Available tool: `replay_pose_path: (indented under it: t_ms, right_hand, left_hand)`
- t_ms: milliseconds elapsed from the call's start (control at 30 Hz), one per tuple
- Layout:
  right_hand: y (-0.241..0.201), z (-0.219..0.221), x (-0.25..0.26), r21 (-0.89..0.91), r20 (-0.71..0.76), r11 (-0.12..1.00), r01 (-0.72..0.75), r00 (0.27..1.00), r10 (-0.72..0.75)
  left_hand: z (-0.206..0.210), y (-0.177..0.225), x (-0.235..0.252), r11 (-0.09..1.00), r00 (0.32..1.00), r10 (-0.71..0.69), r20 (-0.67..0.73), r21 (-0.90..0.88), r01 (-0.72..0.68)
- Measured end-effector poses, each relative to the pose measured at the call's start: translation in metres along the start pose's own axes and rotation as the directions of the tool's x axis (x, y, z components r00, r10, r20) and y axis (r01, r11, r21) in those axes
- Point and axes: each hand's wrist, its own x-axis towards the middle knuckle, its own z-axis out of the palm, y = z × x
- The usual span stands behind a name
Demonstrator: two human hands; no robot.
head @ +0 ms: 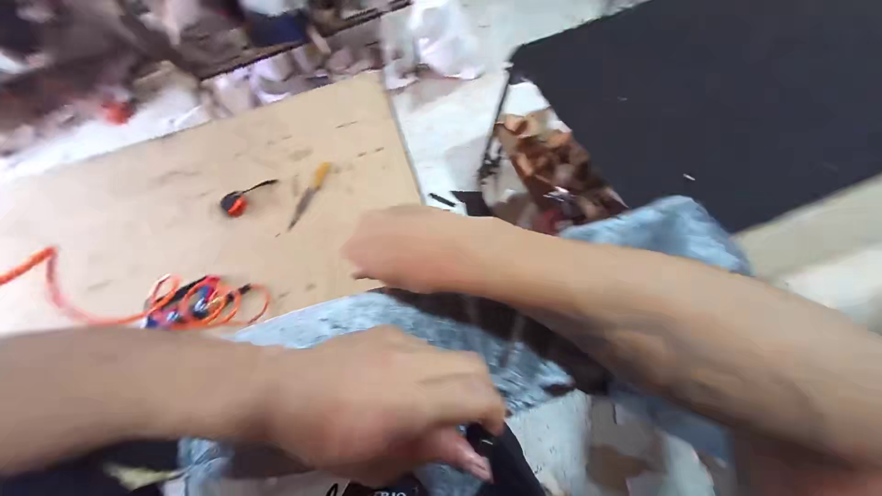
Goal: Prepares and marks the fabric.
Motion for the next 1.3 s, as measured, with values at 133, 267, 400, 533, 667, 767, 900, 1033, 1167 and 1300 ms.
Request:
replay_pose_path:
  t_ms: [133, 267, 400, 533, 667, 767, 900, 1033, 1167, 1300]
  right_hand:
    - [-0.041, -0.059, 0.027, -0.067, 0.606, 0.933, -0.353, 0.728, 0.319]
    - [-0.03, -0.05, 0.024, -0.021, 0.605, 0.934, -0.356, 0.739, 0.295]
    - [-0.024, -0.048, 0.029, -0.004, 0.592, 0.947, -0.322, 0.763, 0.262]
    - [-0.03, -0.047, 0.037, 0.028, 0.57, 0.927, -0.373, 0.768, 0.292]
    - [-0.037, -0.038, 0.049, 0.028, 0.63, 0.933, -0.358, 0.731, 0.262]
    - [-0.04, -0.038, 0.053, -0.018, 0.622, 0.938, -0.347, 0.731, 0.282]
    - [-0.042, -0.042, 0.045, -0.019, 0.52, 0.941, -0.337, 0.801, 0.298]
    - [-0.042, -0.038, 0.045, -0.025, 0.528, 0.939, -0.344, 0.793, 0.304]
    - [-0.039, -0.041, 0.042, -0.032, 0.527, 0.946, -0.321, 0.799, 0.289]
    - [-0.037, -0.038, 0.043, -0.057, 0.527, 0.949, -0.309, 0.798, 0.291]
  left_hand:
    - [0.005, 0.005, 0.0, 0.999, 0.999, 0.026, -0.031, 0.028, -0.025]
    - [0.005, 0.004, 0.001, 0.999, 0.997, 0.041, -0.059, 0.03, -0.039]
    - [0.003, 0.009, 0.0, 0.995, 0.998, -0.011, -0.062, 0.095, 0.017]
    - [0.009, 0.014, -0.002, 0.993, 0.995, 0.005, -0.095, 0.118, 0.006]
    - [0.012, 0.014, -0.001, 0.992, 0.998, 0.02, -0.055, 0.122, -0.013]
    - [0.01, 0.014, -0.002, 0.993, 1.0, 0.018, -0.015, 0.119, -0.016]
    - [0.013, 0.012, 0.0, 0.976, 0.997, 0.073, 0.021, 0.206, -0.076]
    - [0.016, 0.007, -0.002, 0.979, 0.997, 0.08, 0.011, 0.19, -0.081]
    - [0.015, 0.005, 0.001, 0.985, 0.996, 0.088, 0.006, 0.151, -0.088]
    - [0.013, 0.005, 0.0, 0.99, 0.997, 0.072, 0.008, 0.119, -0.073]
